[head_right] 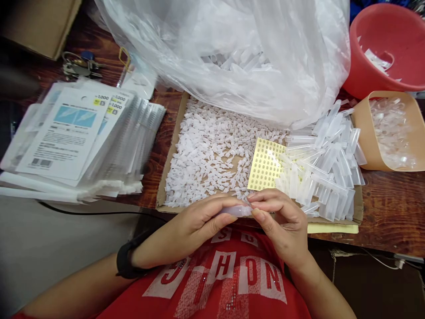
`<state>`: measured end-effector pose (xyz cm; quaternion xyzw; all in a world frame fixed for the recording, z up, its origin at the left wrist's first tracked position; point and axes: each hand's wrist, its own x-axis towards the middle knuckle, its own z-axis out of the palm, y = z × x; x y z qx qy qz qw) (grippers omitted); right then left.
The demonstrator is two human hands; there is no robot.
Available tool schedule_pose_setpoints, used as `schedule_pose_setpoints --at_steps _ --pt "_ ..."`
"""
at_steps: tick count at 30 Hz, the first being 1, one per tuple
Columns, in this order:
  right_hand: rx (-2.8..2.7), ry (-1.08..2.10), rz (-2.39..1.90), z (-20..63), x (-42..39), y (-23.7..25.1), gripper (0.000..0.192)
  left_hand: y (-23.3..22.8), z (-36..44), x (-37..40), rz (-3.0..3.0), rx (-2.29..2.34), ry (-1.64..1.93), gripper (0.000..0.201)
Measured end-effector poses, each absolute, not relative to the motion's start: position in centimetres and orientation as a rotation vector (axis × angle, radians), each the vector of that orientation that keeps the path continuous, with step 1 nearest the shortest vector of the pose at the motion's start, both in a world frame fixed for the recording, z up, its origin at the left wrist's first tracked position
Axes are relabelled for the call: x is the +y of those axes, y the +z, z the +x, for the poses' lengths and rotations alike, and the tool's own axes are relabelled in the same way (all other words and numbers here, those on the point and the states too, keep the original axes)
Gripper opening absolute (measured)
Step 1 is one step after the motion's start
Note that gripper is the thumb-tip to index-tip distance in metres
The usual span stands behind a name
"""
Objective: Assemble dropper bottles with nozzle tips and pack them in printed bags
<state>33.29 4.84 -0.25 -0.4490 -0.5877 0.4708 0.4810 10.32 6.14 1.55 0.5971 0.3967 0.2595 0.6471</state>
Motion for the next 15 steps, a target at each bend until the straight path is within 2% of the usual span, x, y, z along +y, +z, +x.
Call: schedule_pose_setpoints --at_steps 9,15 --pt "-1.491 1.138 -0.935 33.0 3.5 -0.5 0.008 1.4 11.2 6.0 1.606 0.738 0.651 0.029" --pt "-1.856 1.035 -1.06 35.0 4.9 0.8 0.024 2.2 10.1 8.1 1.847 0.792 0.459 0.028"
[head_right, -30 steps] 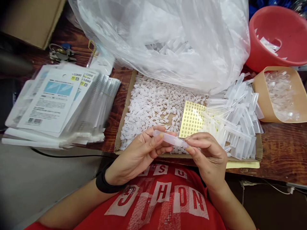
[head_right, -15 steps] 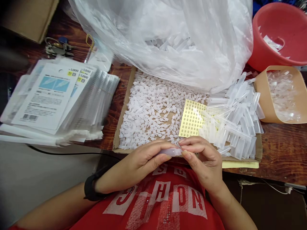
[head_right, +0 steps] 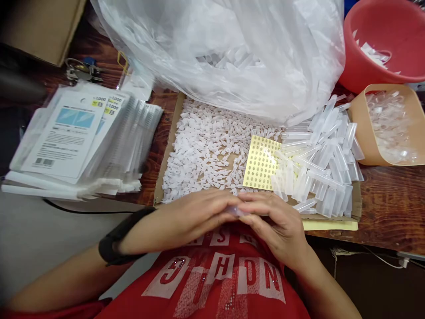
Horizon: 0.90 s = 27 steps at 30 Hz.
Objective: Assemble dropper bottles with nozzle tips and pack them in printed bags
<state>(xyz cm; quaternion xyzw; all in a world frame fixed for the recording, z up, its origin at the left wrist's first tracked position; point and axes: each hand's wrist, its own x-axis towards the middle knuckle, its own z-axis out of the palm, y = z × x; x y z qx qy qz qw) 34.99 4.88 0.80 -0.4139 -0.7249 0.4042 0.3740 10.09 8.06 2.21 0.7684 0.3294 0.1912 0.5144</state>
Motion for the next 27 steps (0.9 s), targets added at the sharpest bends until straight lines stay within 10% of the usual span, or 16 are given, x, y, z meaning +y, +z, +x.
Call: schedule_pose_setpoints --at_steps 10,27 --pt "-2.64 0.597 -1.116 33.8 6.0 0.4 0.024 2.3 16.5 17.3 2.321 1.031 0.379 0.031" --pt "-2.26 0.222 -1.305 39.4 8.7 1.7 0.027 0.8 16.5 19.8 2.541 1.07 0.1 0.024"
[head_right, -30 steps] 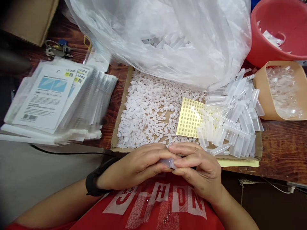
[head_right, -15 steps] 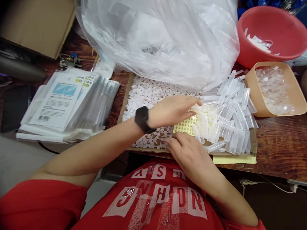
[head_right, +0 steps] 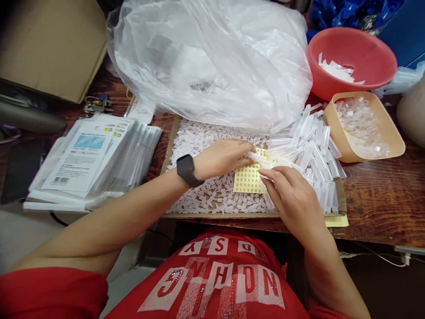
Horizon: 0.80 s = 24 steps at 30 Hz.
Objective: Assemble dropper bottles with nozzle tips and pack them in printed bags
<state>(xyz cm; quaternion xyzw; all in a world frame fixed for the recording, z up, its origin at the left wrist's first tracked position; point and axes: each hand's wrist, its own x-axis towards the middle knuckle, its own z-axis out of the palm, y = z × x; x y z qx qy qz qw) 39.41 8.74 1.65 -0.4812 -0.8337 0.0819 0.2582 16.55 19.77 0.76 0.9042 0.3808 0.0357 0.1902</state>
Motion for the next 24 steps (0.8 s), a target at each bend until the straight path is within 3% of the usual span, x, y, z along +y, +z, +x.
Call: schedule_pose_setpoints --at_steps 8,11,14,17,24 --pt "-2.286 0.296 -1.249 37.5 10.4 2.2 0.037 4.0 13.7 15.6 2.262 1.022 0.448 0.033" --pt "-2.109 0.494 -1.192 36.5 10.1 2.0 0.029 4.6 13.3 13.8 1.926 1.013 0.638 0.038" --pt "-1.768 0.891 -1.18 35.8 9.7 1.7 0.022 4.4 13.4 12.4 1.643 1.076 0.718 0.042" --pt "-1.402 1.263 -1.168 35.4 9.3 1.6 0.026 3.7 13.7 11.3 1.612 1.075 0.688 0.037" --pt "-1.263 1.4 -1.124 35.7 8.0 1.8 0.023 2.9 13.9 10.1 1.554 1.034 0.572 0.031"
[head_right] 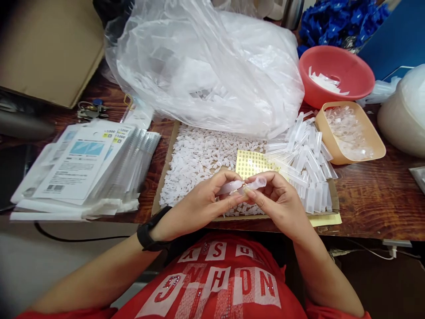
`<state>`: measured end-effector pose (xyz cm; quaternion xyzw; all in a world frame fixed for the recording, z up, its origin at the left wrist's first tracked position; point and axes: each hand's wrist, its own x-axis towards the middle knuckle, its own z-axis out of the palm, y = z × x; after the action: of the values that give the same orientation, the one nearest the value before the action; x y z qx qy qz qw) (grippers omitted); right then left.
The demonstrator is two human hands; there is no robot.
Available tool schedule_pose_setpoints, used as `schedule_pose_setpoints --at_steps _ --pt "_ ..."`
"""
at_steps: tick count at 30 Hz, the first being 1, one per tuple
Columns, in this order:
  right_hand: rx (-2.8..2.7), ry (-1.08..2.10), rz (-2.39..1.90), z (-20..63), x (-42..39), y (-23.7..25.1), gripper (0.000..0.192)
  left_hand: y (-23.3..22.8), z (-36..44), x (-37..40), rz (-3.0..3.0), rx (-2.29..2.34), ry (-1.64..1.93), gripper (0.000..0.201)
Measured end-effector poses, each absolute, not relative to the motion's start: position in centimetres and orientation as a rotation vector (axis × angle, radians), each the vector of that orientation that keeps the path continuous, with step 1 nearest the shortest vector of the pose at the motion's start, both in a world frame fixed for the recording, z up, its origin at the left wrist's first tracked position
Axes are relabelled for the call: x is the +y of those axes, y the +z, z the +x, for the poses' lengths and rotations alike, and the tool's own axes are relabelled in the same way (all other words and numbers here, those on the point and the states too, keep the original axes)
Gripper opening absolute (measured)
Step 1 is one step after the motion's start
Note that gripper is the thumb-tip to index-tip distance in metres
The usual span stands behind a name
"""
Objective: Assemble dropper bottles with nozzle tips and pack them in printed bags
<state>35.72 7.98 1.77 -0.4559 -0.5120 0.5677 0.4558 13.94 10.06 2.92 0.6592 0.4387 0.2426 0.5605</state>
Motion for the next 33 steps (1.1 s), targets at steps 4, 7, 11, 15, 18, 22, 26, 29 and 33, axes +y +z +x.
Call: schedule_pose_setpoints --at_steps 4,7,11,15,18,22,26,29,33 --pt "-1.334 1.304 -1.145 36.6 7.7 2.0 0.027 3.3 14.2 9.8 1.304 0.879 0.497 0.031" --pt "-1.386 1.274 -1.178 37.1 7.9 2.7 0.023 3.2 14.6 9.7 0.976 0.69 0.335 0.044" --pt "-1.431 1.489 -1.159 37.4 8.5 3.3 0.02 2.5 15.2 9.2 0.652 0.503 0.313 0.049" --pt "-1.394 1.714 -1.096 37.7 8.9 3.1 0.028 2.1 15.8 8.5 0.51 0.423 0.313 0.047" --pt "-1.312 1.795 -1.139 37.7 8.9 2.8 0.033 2.3 16.2 8.2 0.449 0.391 0.33 0.045" --pt "-0.987 1.883 -1.199 37.1 8.8 2.3 0.042 2.6 16.8 7.8 0.369 0.395 0.401 0.042" --pt "-0.678 1.96 -1.214 36.0 8.5 1.4 0.053 2.7 17.1 7.6 0.432 0.394 0.404 0.046" --pt "-0.648 1.921 -1.23 35.6 7.6 1.4 0.052 2.9 16.9 7.4 0.56 0.384 0.36 0.051" --pt "-0.666 1.61 -1.279 39.0 6.3 2.9 0.037 3.3 15.5 6.9 0.657 0.523 0.338 0.043"
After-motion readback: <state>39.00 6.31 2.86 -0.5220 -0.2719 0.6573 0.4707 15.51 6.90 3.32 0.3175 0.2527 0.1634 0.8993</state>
